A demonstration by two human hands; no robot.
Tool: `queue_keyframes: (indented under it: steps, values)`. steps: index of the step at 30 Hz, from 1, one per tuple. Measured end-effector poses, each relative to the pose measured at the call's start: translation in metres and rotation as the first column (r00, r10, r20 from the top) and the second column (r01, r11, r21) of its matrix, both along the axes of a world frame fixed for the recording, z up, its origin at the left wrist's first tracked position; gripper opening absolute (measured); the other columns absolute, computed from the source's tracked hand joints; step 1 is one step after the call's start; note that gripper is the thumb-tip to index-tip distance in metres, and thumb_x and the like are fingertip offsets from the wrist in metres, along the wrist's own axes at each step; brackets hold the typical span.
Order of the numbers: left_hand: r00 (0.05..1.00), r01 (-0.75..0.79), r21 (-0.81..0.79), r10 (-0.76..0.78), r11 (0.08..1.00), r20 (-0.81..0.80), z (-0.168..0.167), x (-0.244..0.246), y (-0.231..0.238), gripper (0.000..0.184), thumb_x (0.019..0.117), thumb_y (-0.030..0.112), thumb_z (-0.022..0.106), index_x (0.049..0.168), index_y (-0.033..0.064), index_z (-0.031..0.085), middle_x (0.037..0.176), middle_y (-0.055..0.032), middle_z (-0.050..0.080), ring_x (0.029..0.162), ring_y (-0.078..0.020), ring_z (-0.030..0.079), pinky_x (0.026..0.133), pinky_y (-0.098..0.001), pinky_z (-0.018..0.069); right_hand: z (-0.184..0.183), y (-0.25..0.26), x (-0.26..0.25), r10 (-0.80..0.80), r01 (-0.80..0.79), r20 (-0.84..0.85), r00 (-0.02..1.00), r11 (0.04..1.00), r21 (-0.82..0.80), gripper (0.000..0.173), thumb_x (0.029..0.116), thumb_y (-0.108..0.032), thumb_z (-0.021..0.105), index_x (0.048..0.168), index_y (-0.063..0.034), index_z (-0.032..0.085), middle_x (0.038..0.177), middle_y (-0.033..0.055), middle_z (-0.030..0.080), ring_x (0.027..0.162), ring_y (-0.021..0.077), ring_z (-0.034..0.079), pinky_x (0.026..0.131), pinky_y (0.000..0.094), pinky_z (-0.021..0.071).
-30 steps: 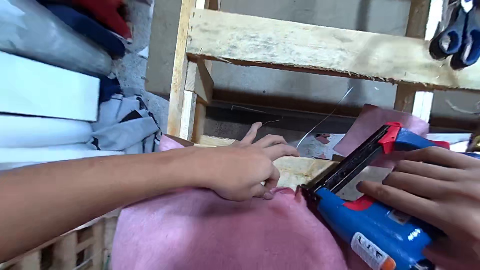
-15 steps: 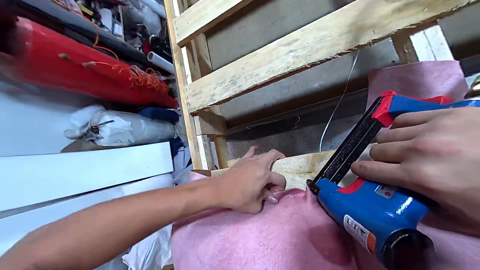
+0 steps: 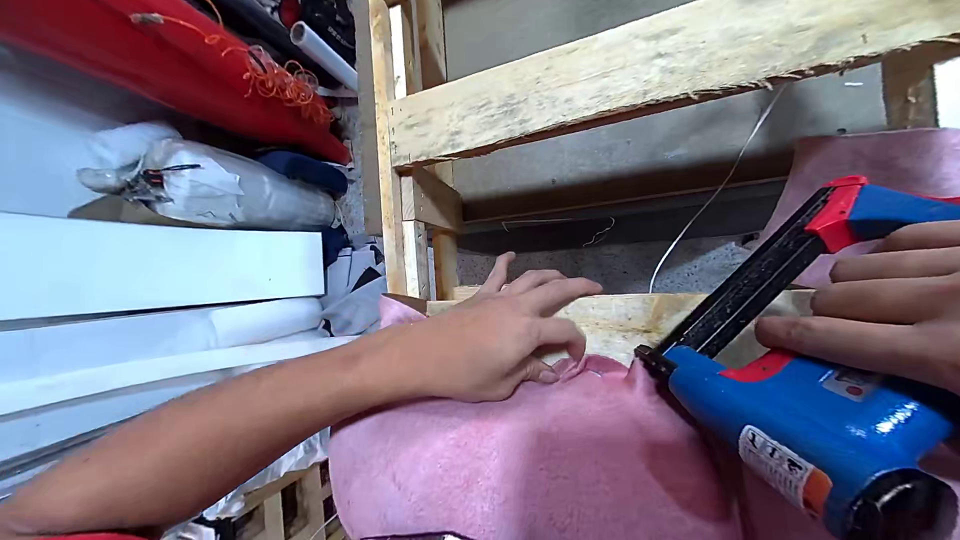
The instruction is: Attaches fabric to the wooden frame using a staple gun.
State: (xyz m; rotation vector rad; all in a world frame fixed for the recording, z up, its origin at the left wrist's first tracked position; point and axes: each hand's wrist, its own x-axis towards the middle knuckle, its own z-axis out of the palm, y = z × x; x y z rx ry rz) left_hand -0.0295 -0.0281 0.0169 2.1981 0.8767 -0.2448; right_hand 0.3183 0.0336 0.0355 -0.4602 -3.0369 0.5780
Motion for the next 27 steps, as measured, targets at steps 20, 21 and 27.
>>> queue_keyframes:
  steps: [20, 21, 27]
  values:
    - [0.962, 0.172, 0.059, -0.154, 0.983, -0.226, 0.016, 0.01, 0.003, 0.032, 0.1054, 0.036, 0.045, 0.101, 0.0237, 0.075, 0.167, 0.0046, 0.031, 0.157, -0.0208, 0.019, 0.122, -0.072, 0.005, -0.013, -0.009, 0.003, -0.042, 0.048, -0.066, 0.997, 0.994, 0.096, 0.025, 0.0706, -0.036, 0.07, 0.09, -0.0204, 0.073, 0.066, -0.004, 0.058, 0.065, 0.0184, 0.064, 0.057, 0.0422, 0.0524]
    - [0.979, 0.131, 0.074, -0.117, 0.989, -0.165, 0.014, 0.007, 0.002, 0.029, 0.1061, 0.036, 0.045, 0.106, 0.0242, 0.072, 0.165, 0.0045, 0.035, 0.156, -0.0191, 0.024, 0.123, -0.0695, 0.0085, -0.014, -0.009, 0.003, -0.04, 0.047, -0.071, 0.997, 0.993, 0.104, 0.023, 0.0711, -0.036, 0.07, 0.088, -0.0204, 0.072, 0.066, -0.0044, 0.057, 0.064, 0.0178, 0.063, 0.055, 0.0409, 0.0511]
    - [0.992, -0.111, -0.125, 0.103, 0.986, -0.07, 0.004, 0.008, -0.009, 0.031, 0.1056, 0.046, 0.051, 0.107, 0.0282, 0.077, 0.168, 0.011, 0.028, 0.157, -0.0098, 0.014, 0.128, -0.0591, 0.0098, -0.02, -0.011, 0.001, -0.067, 0.077, -0.095, 0.993, 0.991, 0.112, 0.022, 0.067, -0.034, 0.072, 0.082, -0.0188, 0.072, 0.062, -0.0024, 0.057, 0.059, 0.0193, 0.062, 0.049, 0.0397, 0.0464]
